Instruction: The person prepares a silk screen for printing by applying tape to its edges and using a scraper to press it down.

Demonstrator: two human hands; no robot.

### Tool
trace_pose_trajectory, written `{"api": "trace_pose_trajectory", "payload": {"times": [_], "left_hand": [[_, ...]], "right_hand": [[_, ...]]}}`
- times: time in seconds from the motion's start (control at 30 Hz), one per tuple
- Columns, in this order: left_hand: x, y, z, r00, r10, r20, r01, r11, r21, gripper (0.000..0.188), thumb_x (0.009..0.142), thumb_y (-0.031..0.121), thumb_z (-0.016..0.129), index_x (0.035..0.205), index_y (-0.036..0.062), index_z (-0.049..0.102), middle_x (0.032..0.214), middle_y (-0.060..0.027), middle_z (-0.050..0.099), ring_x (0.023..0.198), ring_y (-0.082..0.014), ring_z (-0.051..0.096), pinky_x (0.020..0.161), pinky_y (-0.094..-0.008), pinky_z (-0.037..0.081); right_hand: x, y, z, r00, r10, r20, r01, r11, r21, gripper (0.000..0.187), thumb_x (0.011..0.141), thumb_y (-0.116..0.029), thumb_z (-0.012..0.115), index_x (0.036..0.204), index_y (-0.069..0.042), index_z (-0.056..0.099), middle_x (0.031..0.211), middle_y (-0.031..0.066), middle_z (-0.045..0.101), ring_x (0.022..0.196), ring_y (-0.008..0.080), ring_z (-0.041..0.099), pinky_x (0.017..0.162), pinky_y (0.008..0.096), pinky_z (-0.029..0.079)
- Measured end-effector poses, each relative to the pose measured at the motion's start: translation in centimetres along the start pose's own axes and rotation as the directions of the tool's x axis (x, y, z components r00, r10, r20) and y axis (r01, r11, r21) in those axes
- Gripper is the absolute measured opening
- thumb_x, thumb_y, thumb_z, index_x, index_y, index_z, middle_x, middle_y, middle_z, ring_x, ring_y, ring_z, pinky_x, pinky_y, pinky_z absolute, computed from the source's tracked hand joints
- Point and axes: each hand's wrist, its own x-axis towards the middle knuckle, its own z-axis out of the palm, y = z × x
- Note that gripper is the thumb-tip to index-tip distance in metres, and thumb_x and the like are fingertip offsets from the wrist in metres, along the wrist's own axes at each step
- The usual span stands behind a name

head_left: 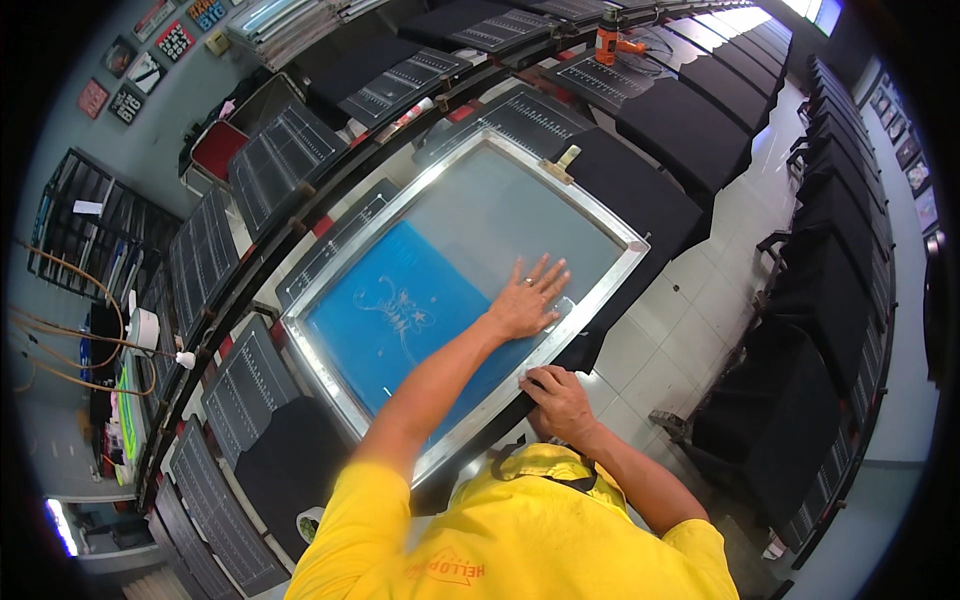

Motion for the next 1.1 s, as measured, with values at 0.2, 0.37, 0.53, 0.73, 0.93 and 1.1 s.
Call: {"api": "trace_pose_trajectory", "payload": {"times": [0.2,0.37,0.53,0.73,0.93,1.1], "left_hand": [[0.8,0.9,0.8,0.983,-0.090,-0.160,0.090,0.996,-0.007,0.091,0.093,0.043,0.063,0.162,0.0049,0.016,0.170,-0.0108,0.015,0.156,-0.0343,0.013,0.121,-0.0656,0.011],[2.4,1.6,1.1,0.953,-0.213,-0.214,0.200,0.977,-0.078,0.092,0.093,0.039,0.065,0.161,0.0040,0.016,0.169,-0.0122,0.016,0.155,-0.0343,0.016,0.121,-0.0656,0.013],[3.5,1.3,0.3,0.915,-0.275,-0.296,0.243,0.960,-0.138,0.074,0.096,0.032,0.062,0.156,0.0031,0.029,0.163,-0.0139,0.029,0.152,-0.0316,0.025,0.122,-0.0575,0.019],[-2.6,2.0,-1.9,0.907,-0.421,-0.011,0.304,0.673,-0.674,0.030,0.104,0.021,0.051,0.122,0.0000,0.060,0.117,-0.0147,0.069,0.110,-0.0274,0.064,0.097,-0.0415,0.049],[-10.2,4.3,0.5,0.823,-0.526,0.212,0.375,0.224,-0.900,0.028,0.109,0.021,0.043,0.118,0.0002,0.060,0.105,-0.0111,0.071,0.095,-0.0160,0.066,0.085,-0.0301,0.052],[-11.3,5.5,2.5,0.818,-0.540,0.199,0.292,0.091,-0.952,0.027,0.109,0.020,0.042,0.123,0.0007,0.056,0.114,-0.0120,0.068,0.100,-0.0162,0.064,0.089,-0.0296,0.051]], "right_hand": [[-0.1,0.0,-0.2,1.000,-0.001,-0.008,0.001,1.000,0.002,0.045,0.072,0.000,0.064,0.116,-0.007,0.070,0.120,0.0044,0.060,0.115,0.0233,0.056,0.089,0.0363,0.045],[0.0,-0.1,-0.4,1.000,0.000,-0.018,0.000,1.000,-0.002,0.040,0.074,-0.001,0.065,0.113,-0.007,0.070,0.118,0.0035,0.060,0.114,0.0222,0.056,0.089,0.0353,0.044],[0.3,-0.1,-0.4,1.000,0.009,-0.009,-0.009,1.000,-0.002,0.039,0.074,-0.002,0.066,0.113,-0.008,0.070,0.117,0.0027,0.060,0.113,0.0214,0.057,0.087,0.0355,0.044],[0.0,0.3,-0.4,0.999,0.017,-0.034,-0.017,1.000,0.013,0.039,0.073,-0.002,0.066,0.111,-0.009,0.072,0.117,0.0015,0.062,0.112,0.0209,0.057,0.086,0.0356,0.044],[0.2,0.3,-0.2,0.999,-0.001,-0.041,0.002,1.000,0.024,0.040,0.072,-0.001,0.064,0.110,-0.010,0.073,0.117,0.0014,0.062,0.112,0.0218,0.058,0.087,0.0364,0.044],[0.3,0.4,-0.4,0.999,-0.025,-0.032,0.026,0.999,0.032,0.041,0.072,-0.001,0.064,0.111,-0.009,0.072,0.117,0.0022,0.062,0.111,0.0225,0.058,0.086,0.0375,0.045]]}}
